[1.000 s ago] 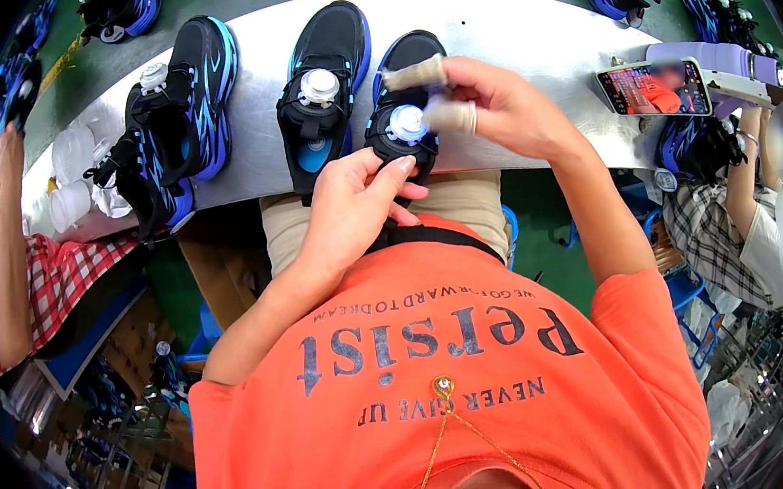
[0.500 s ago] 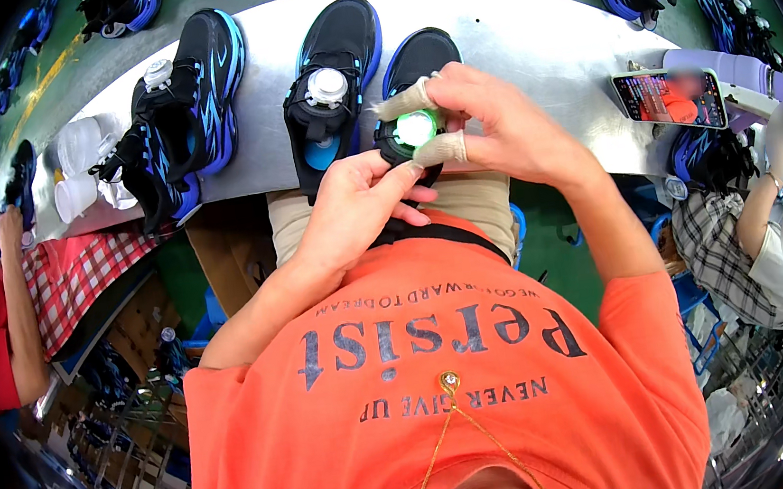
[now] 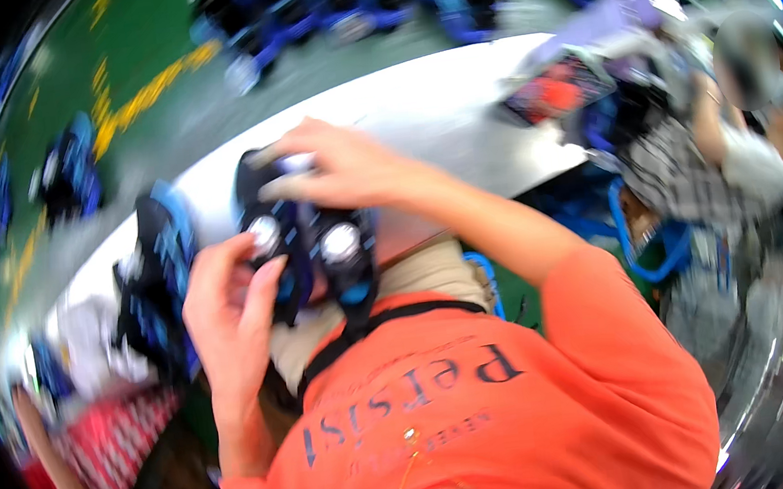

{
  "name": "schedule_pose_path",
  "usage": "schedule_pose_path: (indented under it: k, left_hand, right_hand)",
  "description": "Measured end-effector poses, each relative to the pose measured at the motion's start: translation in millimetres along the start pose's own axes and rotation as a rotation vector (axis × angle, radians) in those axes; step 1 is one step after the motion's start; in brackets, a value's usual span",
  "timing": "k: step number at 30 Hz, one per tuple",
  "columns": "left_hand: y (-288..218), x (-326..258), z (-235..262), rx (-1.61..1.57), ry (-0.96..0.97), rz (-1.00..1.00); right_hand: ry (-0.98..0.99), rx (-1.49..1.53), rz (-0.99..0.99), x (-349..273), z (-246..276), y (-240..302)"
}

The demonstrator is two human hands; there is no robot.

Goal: The person inserts paper stuffing into the interior of shoes, tests the rotary dial lacing system on each shoe, and moves the shoes between the workbench and a conveyor belt.

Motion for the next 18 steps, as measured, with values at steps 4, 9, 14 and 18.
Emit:
schedule_pose_path:
  k: [4, 9, 14, 18]
  left_hand:
    - [15.7, 29.1, -31.9, 0.244, -0.021, -0.086]
    - [34.6, 33.3, -23.4, -0.081, 0.358, -0.027]
    - [33.1, 19.3, -29.6, 0.018, 0.128, -0.004]
    - [62.4, 27.0, -31.2, -0.255, 0.37, 0.002]
  right_hand:
    - [0.153, -0.036, -0.088, 58.9, -57.3, -25.5]
    - [0.09, -0.164, -0.011, 63.5, -99.5, -46.1]
    - [0.046, -0.147, 0.003, 65.3, -100.9, -55.7]
    - [0.069, -0.088, -0.021, 72.8, -105.2, -61.2]
Point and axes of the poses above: each hand's wrist, its own x-axis towards the middle knuckle, its own z-axis out of the back of the hand, y = z × x, the point moved 3 cm from there along x, towards the middle knuckle, and after that the axes turned 4 degrees about -y, right-handed, at the moved point
